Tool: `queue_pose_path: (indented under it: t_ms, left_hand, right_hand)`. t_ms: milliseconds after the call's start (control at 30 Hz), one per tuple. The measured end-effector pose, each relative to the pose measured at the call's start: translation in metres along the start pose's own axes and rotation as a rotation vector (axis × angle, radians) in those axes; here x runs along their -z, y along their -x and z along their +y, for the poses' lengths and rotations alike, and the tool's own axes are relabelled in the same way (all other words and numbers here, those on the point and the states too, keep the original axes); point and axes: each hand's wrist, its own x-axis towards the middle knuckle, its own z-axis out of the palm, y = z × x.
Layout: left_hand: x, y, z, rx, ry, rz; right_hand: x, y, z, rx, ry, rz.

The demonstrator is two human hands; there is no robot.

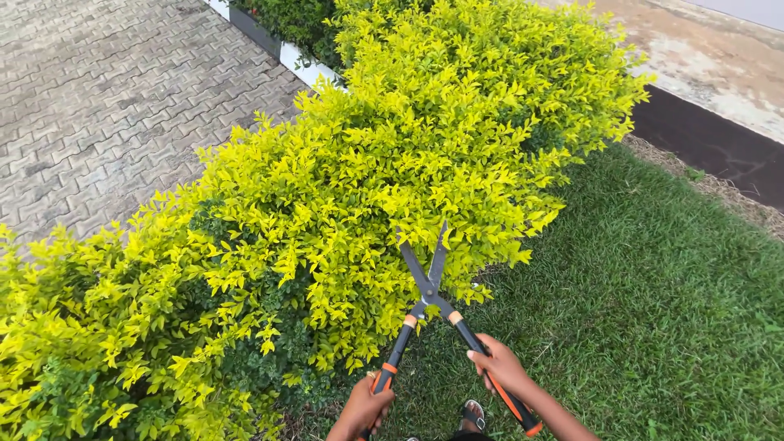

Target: Trimming a decorative garden hedge with large handheld garden shears.

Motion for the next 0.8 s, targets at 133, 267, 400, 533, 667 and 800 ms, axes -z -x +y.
queue_pose_path:
  t_ms: [133,267,400,533,667,800]
  left_hand:
    - [-0.009,-0.012,0.016,-0.026,-0.038,0.007]
    - [-0.034,-0.019,0.022,-0.021,0.067,0.025]
    - [-0.069,-0.031,0.011,-0.053,0.146,0.120]
    - [-0.085,-0.025,0.014,-0.070,0.133,0.209]
    - [-0.093,-0.020,0.015,-0.008,0.066,0.237]
    - [-0.096,-0.029,-0.001,-0.036,0.128,0.229]
  right_hand:
    - [-0.007,-0.007,-0.025,-0.023,-0.020,0.008]
    - [-0.021,-0.010,-0.047,-0.080,-0.008,0.043]
    - [-0.037,-0.009,-0.054,-0.090,-0.101,0.092]
    - [-0.032,-0.010,-0.056,-0.108,-0.101,0.094]
    - [-0.029,-0.007,-0.063,-0.142,-0.040,0.086]
    - [-0.027,-0.003,-0.064,-0.153,-0.033,0.070]
